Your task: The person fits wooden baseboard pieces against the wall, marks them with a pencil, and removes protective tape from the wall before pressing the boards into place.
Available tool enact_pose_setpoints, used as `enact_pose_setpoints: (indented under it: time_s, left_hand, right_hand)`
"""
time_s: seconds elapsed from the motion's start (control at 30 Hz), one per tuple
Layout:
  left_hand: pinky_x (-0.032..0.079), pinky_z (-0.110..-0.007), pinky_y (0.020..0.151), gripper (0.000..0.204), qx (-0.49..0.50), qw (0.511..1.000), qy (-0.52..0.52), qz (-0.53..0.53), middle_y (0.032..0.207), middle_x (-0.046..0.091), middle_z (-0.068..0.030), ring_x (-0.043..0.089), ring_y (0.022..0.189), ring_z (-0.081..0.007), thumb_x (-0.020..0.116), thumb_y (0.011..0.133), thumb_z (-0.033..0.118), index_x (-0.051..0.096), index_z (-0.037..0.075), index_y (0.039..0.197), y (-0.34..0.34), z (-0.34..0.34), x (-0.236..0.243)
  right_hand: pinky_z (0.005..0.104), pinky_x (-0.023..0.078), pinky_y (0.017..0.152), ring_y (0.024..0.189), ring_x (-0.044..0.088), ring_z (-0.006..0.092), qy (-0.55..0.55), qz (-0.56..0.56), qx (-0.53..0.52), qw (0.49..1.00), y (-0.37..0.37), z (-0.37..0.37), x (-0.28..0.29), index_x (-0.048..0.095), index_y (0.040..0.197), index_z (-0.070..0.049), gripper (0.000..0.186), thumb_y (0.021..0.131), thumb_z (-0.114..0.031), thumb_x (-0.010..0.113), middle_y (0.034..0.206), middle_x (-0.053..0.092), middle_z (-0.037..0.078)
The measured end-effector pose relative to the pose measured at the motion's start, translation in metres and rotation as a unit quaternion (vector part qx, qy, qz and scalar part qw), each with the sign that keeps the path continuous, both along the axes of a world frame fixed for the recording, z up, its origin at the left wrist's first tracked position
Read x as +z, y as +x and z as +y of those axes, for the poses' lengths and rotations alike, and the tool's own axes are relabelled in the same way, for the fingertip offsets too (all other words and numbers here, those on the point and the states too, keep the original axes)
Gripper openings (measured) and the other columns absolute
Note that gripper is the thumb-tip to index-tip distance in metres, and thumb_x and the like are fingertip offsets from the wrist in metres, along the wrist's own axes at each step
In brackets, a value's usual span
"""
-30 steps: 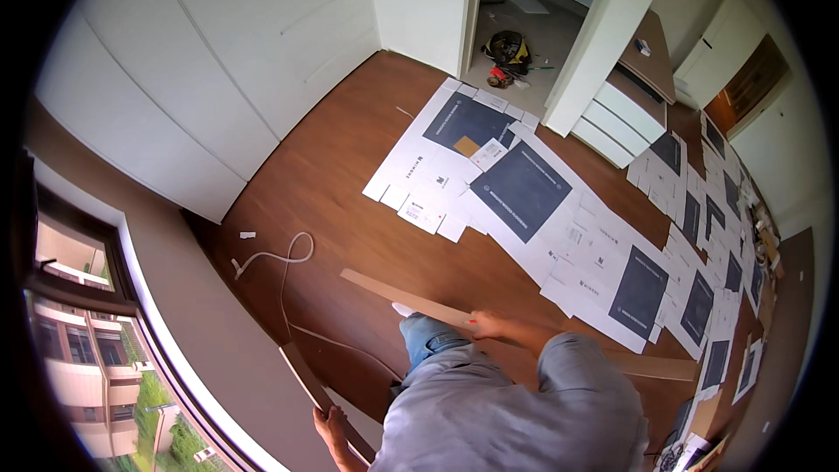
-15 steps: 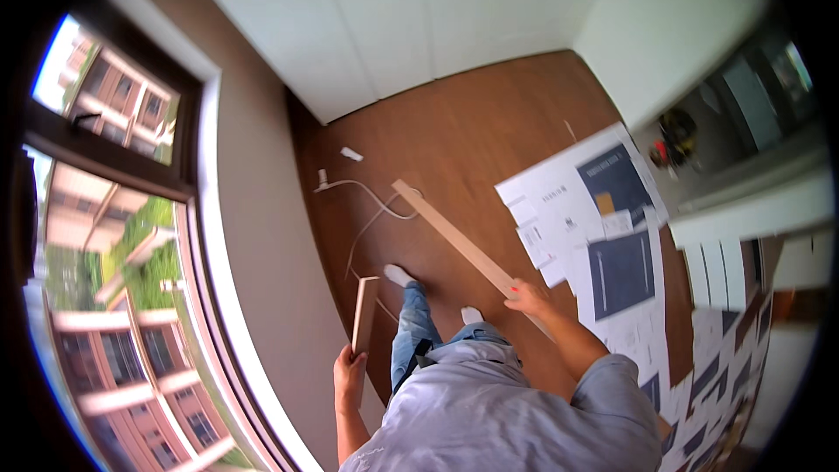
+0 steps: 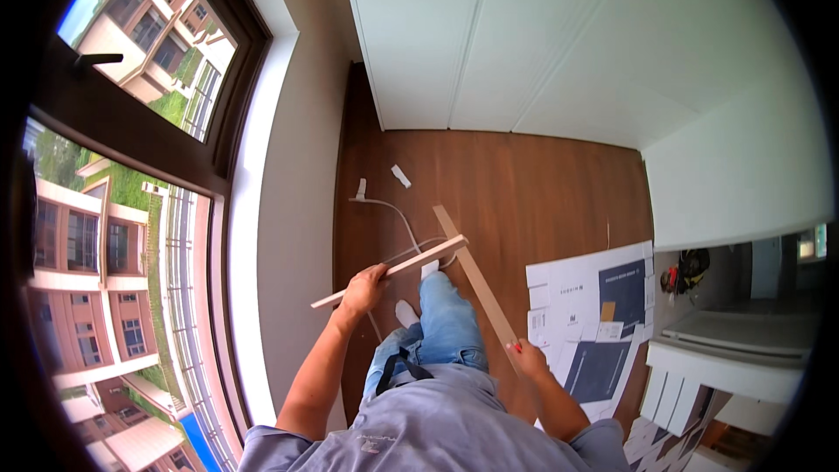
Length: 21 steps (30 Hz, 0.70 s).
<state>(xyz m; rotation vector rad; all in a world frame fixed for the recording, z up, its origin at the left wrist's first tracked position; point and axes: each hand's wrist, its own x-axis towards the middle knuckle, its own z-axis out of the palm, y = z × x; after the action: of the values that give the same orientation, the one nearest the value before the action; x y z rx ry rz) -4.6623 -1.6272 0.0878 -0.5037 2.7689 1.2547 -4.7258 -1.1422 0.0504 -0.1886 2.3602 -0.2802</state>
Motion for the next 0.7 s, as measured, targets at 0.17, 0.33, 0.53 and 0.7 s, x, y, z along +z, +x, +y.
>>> enact_pose_setpoints:
  time_s: [0.17, 0.33, 0.53, 0.7]
  left_hand:
    - [0.052, -0.045, 0.090, 0.022, -0.023, 0.999, -0.022, -0.004, 0.103, 0.067, -0.0161, 0.064, 0.103, -0.0381, 0.063, 0.087, 0.009, 0.064, 0.004, 0.109, -0.103, -0.074, -0.014]
    - [0.050, -0.045, 0.090, 0.019, -0.051, 0.997, -0.040, -0.041, 0.097, 0.064, -0.0142, 0.063, 0.100, -0.0369, 0.061, 0.089, 0.012, 0.066, 0.008, 0.107, -0.193, -0.142, -0.074]
    - [0.047, -0.041, 0.093, 0.022, -0.136, 0.977, -0.146, -0.070, 0.103, 0.065, -0.0085, 0.062, 0.107, -0.0289, 0.054, 0.090, 0.014, 0.070, 0.011, 0.106, -0.327, -0.216, -0.196]
    - [0.045, -0.041, 0.094, 0.022, -0.139, 0.969, -0.193, -0.059, 0.104, 0.065, -0.0073, 0.062, 0.105, -0.0272, 0.053, 0.089, 0.013, 0.070, 0.013, 0.102, -0.422, -0.297, -0.346]
  right_hand:
    - [0.0511, 0.052, 0.076, 0.088, 0.068, 0.0438, 0.012, -0.010, -0.015, 1.000, -0.064, -0.051, -0.014, 0.062, 0.097, -0.007, 0.048, 0.094, -0.054, 0.058, 0.089, 0.070, 0.022]
    - [0.0485, 0.054, 0.074, 0.085, 0.069, 0.0412, 0.018, -0.019, -0.006, 1.000, -0.167, -0.120, -0.062, 0.066, 0.102, -0.004, 0.051, 0.090, -0.053, 0.065, 0.087, 0.071, 0.021]
    - [0.0484, 0.054, 0.073, 0.083, 0.069, 0.0417, 0.005, -0.013, 0.074, 0.997, -0.328, -0.192, -0.119, 0.066, 0.097, -0.004, 0.040, 0.088, -0.043, 0.071, 0.086, 0.071, 0.021]
    - [0.0412, 0.052, 0.068, 0.075, 0.065, 0.0362, -0.052, -0.049, 0.058, 0.996, -0.427, -0.206, -0.210, 0.066, 0.090, -0.005, 0.031, 0.081, -0.032, 0.078, 0.079, 0.067, 0.018]
